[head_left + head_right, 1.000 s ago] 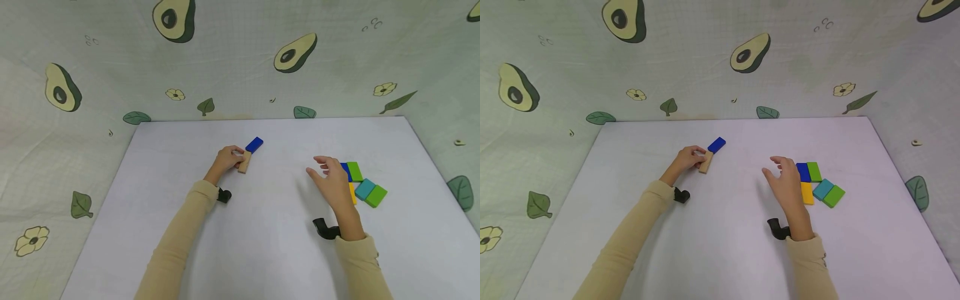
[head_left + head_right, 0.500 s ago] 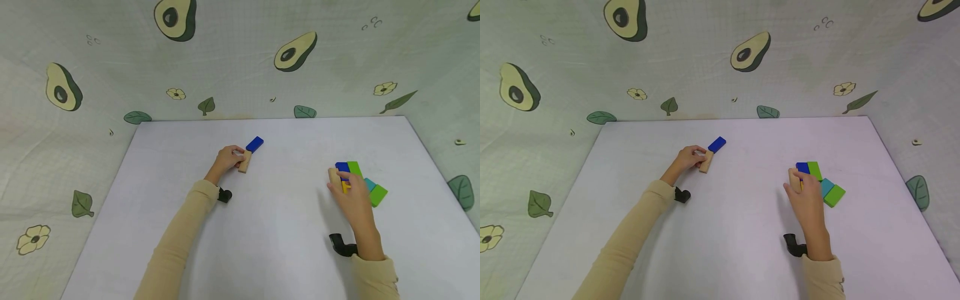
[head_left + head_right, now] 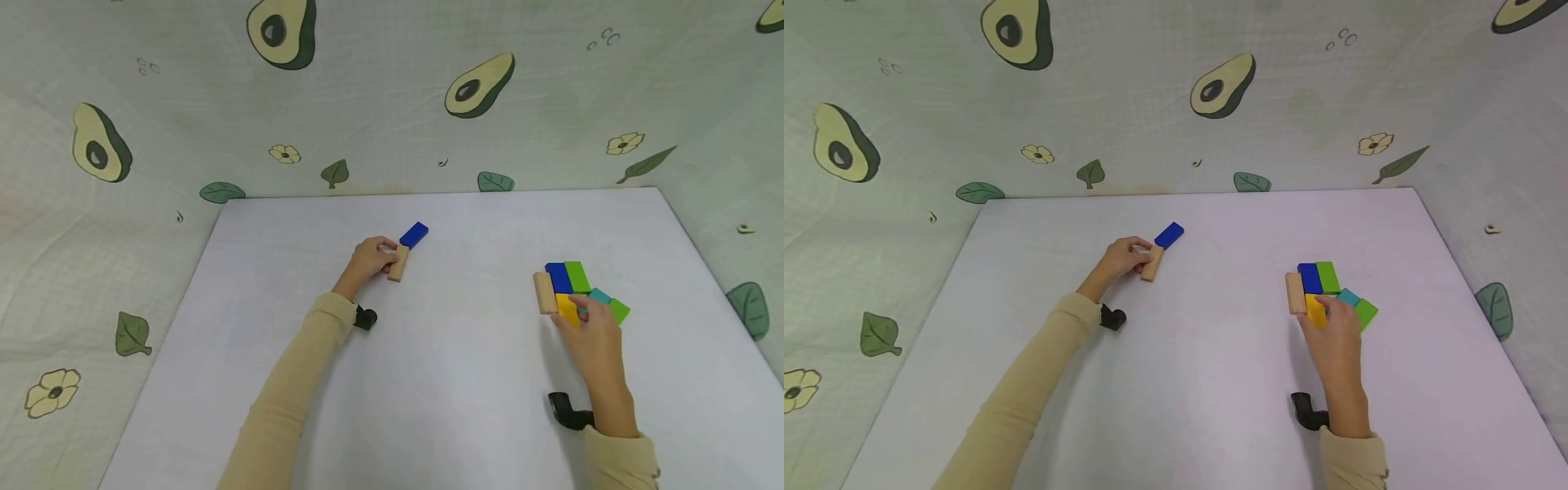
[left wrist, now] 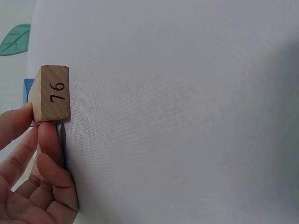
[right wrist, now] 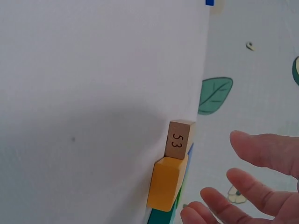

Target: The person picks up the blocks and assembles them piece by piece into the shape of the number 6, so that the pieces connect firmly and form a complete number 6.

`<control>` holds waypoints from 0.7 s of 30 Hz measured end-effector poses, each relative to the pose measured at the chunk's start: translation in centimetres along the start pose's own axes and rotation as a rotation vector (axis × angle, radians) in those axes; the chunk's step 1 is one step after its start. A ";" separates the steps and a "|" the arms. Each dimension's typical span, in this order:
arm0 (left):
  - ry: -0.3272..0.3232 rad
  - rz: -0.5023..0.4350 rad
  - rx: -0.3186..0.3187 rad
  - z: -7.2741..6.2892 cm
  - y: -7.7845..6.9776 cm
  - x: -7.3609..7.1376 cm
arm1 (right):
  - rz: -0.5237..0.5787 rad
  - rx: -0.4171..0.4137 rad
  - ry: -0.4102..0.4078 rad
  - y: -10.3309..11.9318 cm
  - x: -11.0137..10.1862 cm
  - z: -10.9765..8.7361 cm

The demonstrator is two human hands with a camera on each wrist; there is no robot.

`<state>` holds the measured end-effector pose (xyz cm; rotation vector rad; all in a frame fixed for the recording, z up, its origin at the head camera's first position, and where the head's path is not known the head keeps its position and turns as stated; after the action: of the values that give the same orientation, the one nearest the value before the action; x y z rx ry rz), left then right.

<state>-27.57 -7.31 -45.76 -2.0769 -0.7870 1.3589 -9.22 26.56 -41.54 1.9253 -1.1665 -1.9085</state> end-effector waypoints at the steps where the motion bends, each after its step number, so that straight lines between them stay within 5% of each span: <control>1: 0.000 -0.004 -0.002 0.0 0.0 0.0 | -0.001 0.006 0.001 -0.1 0.0 0.0; 21: 0.000 -0.002 -0.002 -0.2 -0.1 0.0 | -0.052 0.142 0.087 -2.6 0.6 1.2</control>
<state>-27.45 -7.27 -45.62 -2.0775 -0.7906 1.3571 -9.34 28.38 -43.85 2.1086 -1.2687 -1.7905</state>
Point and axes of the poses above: each hand's wrist, its own z-axis towards the middle knuckle, its own x-axis out of the palm, y = z × x, the point moved 6 cm from there along z, towards the middle knuckle, and after that the axes turned 3 degrees about x, right-handed, at the moved point
